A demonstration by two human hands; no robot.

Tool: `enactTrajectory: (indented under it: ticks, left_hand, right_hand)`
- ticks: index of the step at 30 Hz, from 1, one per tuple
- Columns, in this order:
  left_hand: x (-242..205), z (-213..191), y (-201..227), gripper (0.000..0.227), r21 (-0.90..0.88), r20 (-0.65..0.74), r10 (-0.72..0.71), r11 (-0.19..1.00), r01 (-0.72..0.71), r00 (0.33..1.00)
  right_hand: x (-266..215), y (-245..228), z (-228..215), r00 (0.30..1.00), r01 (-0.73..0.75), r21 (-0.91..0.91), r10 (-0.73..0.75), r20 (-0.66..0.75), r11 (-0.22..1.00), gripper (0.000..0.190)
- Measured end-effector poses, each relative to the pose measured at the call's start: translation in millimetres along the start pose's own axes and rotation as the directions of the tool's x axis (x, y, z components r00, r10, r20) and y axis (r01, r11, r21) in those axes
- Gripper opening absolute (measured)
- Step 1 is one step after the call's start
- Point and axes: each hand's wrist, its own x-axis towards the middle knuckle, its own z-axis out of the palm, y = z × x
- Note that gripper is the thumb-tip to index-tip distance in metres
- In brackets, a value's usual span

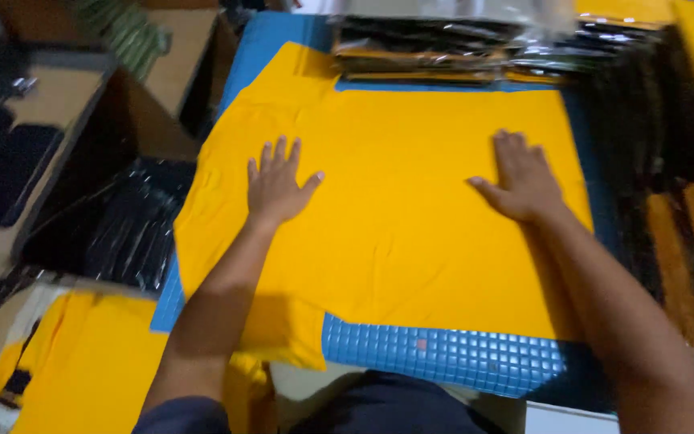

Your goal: The person unfolds a yellow t-shirt on a blue textured mat, smooths it flat, and folds it into a compact rectangle. The folded shirt is placed on a stack of similar shirts to the left.

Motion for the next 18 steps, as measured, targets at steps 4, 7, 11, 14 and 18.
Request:
enactTrajectory:
  ticks: [4,7,11,14,18]
  left_hand:
    - [4,-2,-65,0.084,0.070,-0.053,-0.125,0.989,0.129,0.991]
    - [2,-5,-80,0.086,0.005,-0.080,-0.244,0.969,0.245,0.966]
    - [60,29,-75,0.080,0.159,-0.243,-0.086,0.979,0.128,0.966]
    - [76,31,-25,0.072,0.152,-0.195,0.176,0.977,-0.147,0.965]
    - [90,10,-11,0.074,0.025,0.006,0.074,0.997,-0.074,0.997]
  right_hand:
    - [-9,18,3,0.999,-0.022,0.003,0.022,-0.030,1.000,0.100]
    - [-17,19,6,0.995,-0.097,0.020,0.097,0.009,0.995,0.102]
    - [-10,26,9,0.992,-0.125,-0.026,0.125,0.013,0.992,0.104]
    - [-12,26,9,0.993,-0.120,-0.035,0.120,-0.002,0.992,0.103]
    - [-14,22,6,0.994,-0.109,-0.042,0.109,-0.006,0.993,0.102]
